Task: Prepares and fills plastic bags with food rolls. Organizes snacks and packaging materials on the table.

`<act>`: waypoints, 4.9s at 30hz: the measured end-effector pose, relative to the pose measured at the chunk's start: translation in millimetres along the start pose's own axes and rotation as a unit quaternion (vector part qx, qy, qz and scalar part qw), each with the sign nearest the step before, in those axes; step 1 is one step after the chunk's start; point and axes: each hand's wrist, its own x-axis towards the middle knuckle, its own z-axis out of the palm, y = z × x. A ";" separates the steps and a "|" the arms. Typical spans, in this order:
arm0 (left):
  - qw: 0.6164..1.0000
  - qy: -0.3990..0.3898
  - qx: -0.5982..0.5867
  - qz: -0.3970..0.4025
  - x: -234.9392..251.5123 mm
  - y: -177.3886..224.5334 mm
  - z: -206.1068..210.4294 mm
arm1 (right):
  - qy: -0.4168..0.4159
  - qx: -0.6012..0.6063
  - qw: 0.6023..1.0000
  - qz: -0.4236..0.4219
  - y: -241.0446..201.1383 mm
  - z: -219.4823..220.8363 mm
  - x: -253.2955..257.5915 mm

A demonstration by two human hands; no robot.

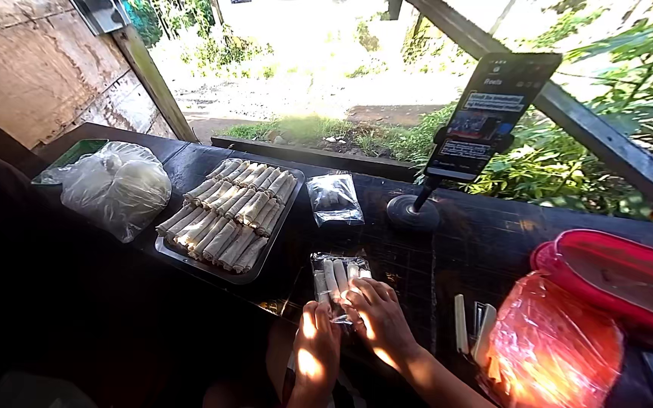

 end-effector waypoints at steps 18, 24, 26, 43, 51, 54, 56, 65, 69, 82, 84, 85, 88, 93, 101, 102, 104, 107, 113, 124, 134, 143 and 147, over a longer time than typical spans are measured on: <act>0.999 -0.003 -0.022 0.049 -23.2 13.7 -5.3 | 0.061 -0.025 0.998 -0.018 -11.6 18.6 14.7; 0.979 -0.166 -0.116 0.012 -28.7 18.1 -24.0 | -0.050 0.047 0.997 -0.038 1.4 -11.0 4.5; 0.974 -0.182 -0.134 -0.020 -16.9 12.8 -33.6 | -0.071 0.063 0.995 -0.034 10.0 -20.6 1.3; 0.978 -0.140 0.056 0.143 41.5 -30.8 23.1 | 0.024 0.015 0.999 0.024 12.8 -5.4 -5.4; 0.969 -0.196 0.037 0.147 48.1 -25.7 3.9 | 0.009 0.024 0.999 0.048 9.3 -18.3 -8.4; 0.970 -0.151 0.005 0.192 32.4 -11.3 -6.5 | 0.036 -0.002 0.998 0.061 12.4 -27.2 -19.1; 0.966 -0.171 -0.022 0.193 19.5 7.4 -11.9 | 0.045 -0.015 0.997 0.067 13.8 -30.0 -26.9; 0.982 0.017 -0.013 0.185 -0.2 16.0 13.6 | 0.072 0.011 0.995 0.068 19.9 -29.9 -43.3; 0.985 -0.006 0.034 0.167 5.8 19.3 16.1 | 0.057 0.025 0.996 0.070 21.4 -29.4 -44.2; 0.982 -0.111 0.048 0.143 30.7 27.7 20.5 | 0.081 0.074 0.991 0.082 25.2 -26.9 -44.9; 0.981 -0.120 0.040 0.145 28.8 30.8 15.1 | 0.080 0.083 0.990 0.079 25.7 -27.1 -45.2; 0.982 -0.100 0.052 0.154 26.2 32.1 18.3 | 0.077 0.088 0.990 0.074 26.0 -27.1 -45.5; 0.981 -0.047 0.087 0.164 23.0 32.6 33.4 | 0.080 0.107 0.989 0.059 26.9 -27.4 -46.3; 0.988 -0.055 0.068 0.130 36.0 35.3 42.7 | 0.085 0.125 0.987 0.049 29.9 -27.9 -46.1; 0.989 -0.033 0.070 0.125 40.9 35.3 52.1 | 0.083 0.135 0.987 0.040 33.7 -28.2 -45.9; 0.988 -0.040 0.069 0.132 40.1 34.0 49.8 | 0.086 0.131 0.987 0.045 33.3 -27.6 -45.9; 0.986 -0.073 0.069 0.134 37.6 35.4 38.8 | 0.088 0.109 0.988 0.068 30.0 -27.9 -44.3; 0.986 -0.107 0.063 0.114 27.0 40.5 19.2 | 0.073 0.082 0.990 0.093 26.1 -29.9 -41.9; 0.988 -0.085 0.030 0.125 -1.8 37.0 5.6 | 0.052 0.038 0.996 0.062 26.6 -26.3 -42.6; 0.980 -0.045 0.029 0.194 -38.7 14.6 10.4 | 0.038 0.025 0.997 0.065 25.8 -27.5 -43.5; 0.964 -0.038 -0.098 0.244 -36.1 -23.2 7.9 | 0.029 -0.037 0.996 0.071 27.5 -25.1 -42.6; 0.972 0.006 -0.111 0.208 -32.8 -35.2 6.1 | 0.031 -0.019 0.997 0.074 27.9 -25.5 -41.5; 0.971 0.010 -0.121 0.205 -19.9 -27.6 -4.5 | 0.068 0.057 0.996 0.026 30.5 -29.5 -45.2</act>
